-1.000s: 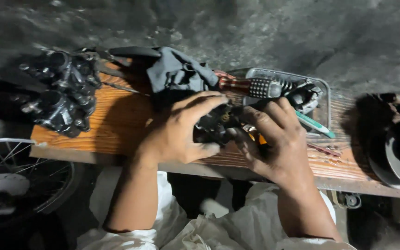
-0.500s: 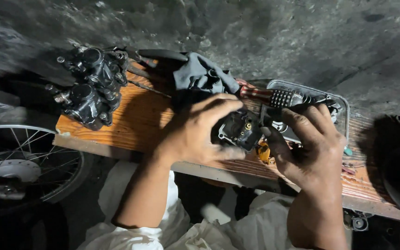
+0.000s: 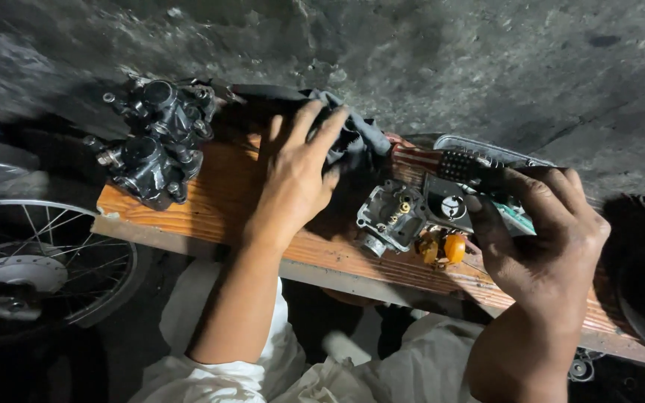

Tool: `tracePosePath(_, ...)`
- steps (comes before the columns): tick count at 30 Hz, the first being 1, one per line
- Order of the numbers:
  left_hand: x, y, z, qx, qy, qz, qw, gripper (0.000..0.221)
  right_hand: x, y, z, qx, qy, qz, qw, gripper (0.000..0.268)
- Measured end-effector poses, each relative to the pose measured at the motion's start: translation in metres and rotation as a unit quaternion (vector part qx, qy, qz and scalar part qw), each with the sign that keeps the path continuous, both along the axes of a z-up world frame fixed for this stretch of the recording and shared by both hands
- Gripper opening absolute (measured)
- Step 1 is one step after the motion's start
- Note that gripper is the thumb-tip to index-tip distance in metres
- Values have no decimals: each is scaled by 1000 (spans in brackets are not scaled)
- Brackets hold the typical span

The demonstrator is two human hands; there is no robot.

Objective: Disassembling a motorcycle carburetor body using a screwdriver and pliers to remove internal components.

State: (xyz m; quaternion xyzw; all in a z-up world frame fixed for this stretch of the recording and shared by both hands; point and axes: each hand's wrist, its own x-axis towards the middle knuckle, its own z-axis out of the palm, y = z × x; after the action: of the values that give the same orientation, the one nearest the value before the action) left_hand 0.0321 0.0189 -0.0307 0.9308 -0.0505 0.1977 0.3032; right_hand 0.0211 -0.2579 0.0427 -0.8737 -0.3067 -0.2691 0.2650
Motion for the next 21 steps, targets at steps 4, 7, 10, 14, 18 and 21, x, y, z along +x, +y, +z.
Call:
tracePosePath(4, 2, 3, -6, 2, 9, -27, 1000, 68, 1, 1, 0, -10, 9, -4, 1000, 28)
tracePosePath(7, 2, 11, -9, 4, -47, -34, 998, 40, 3, 3, 1, -17, 7, -4, 1000, 31)
tracePosePath(10, -10, 21, 13, -7, -100, 12, 995, 29, 5, 1, -3, -38, -7, -41, 998, 27)
tracePosePath(14, -23, 39, 30, 31, -218, 90, 971, 18, 12, 2, -8, -77, -8, -72, 994, 37)
tracePosePath(18, -24, 53, 30, 69, -288, 185, 937, 19, 18, 4, -13, -126, 9, -92, 988, 49)
tracePosePath(21, -26, 52, 30, 65, -256, 186, 946, 24, 20, 10, -16, -164, 46, -145, 975, 61)
